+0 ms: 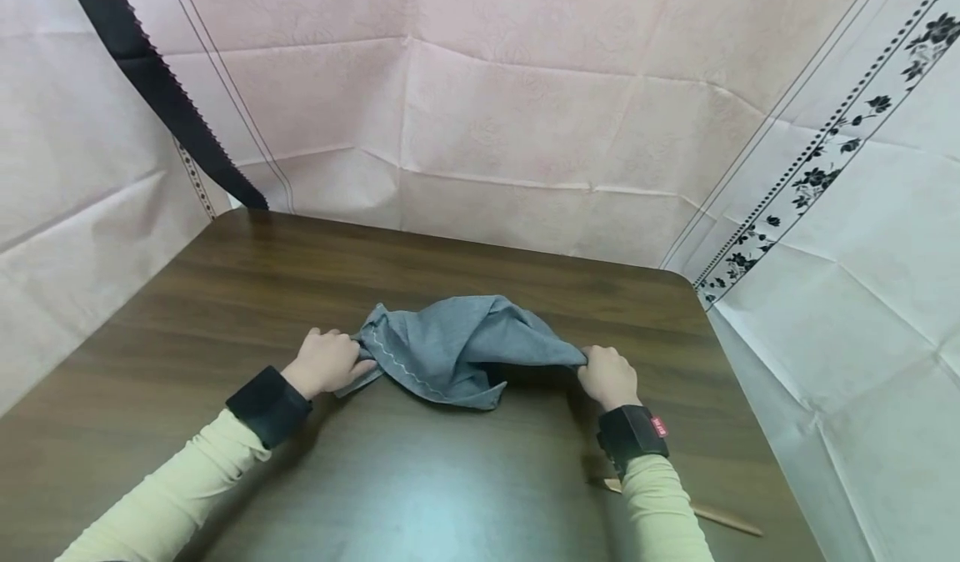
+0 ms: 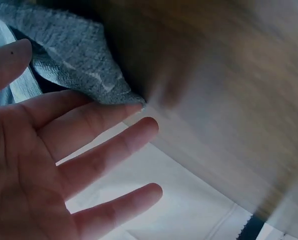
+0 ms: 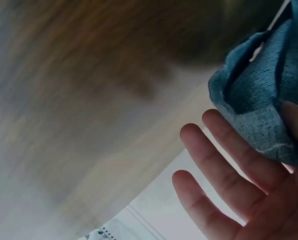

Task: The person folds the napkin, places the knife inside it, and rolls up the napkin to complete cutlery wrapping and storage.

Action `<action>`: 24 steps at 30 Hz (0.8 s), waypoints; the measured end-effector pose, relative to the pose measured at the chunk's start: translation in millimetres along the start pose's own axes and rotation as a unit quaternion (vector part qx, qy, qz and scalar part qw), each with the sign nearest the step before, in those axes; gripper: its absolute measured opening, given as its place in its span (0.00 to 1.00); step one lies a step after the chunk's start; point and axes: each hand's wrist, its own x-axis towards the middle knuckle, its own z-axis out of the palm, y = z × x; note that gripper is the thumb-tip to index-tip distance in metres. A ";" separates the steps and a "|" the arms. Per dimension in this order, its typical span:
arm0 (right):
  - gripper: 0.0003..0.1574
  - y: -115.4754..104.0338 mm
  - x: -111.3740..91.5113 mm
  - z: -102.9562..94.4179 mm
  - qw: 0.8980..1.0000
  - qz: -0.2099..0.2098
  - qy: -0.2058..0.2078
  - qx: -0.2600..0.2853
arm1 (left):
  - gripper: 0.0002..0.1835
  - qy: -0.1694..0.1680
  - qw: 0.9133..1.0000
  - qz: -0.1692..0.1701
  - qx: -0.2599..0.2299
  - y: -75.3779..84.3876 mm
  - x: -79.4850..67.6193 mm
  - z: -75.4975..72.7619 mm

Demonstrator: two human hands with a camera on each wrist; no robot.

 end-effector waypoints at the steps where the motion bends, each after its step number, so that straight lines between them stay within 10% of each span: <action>1: 0.19 2.5 -0.5 -0.3 1.000 0.002 0.001 -0.004 | 0.21 -0.002 1.000 -0.002 -0.005 -2.8 0.5 0.5; 11: 0.20 17.2 -6.0 -5.1 1.000 0.025 -0.011 -0.012 | 0.18 -0.044 0.998 -0.021 -0.027 -24.7 7.3 -1.5; 16: 0.27 -4.0 -5.5 -0.9 0.996 -0.041 0.080 -0.007 | 0.08 0.046 0.998 0.034 -0.040 -4.7 7.0 -15.6; 20: 0.23 -36.0 -6.9 5.7 0.965 -0.148 0.219 0.003 | 0.06 0.110 0.978 0.146 -0.098 29.5 2.2 -26.7; 24: 0.20 -67.0 -11.2 15.1 0.927 -0.234 0.294 -0.017 | 0.04 0.079 0.962 0.227 -0.128 61.4 0.8 -31.1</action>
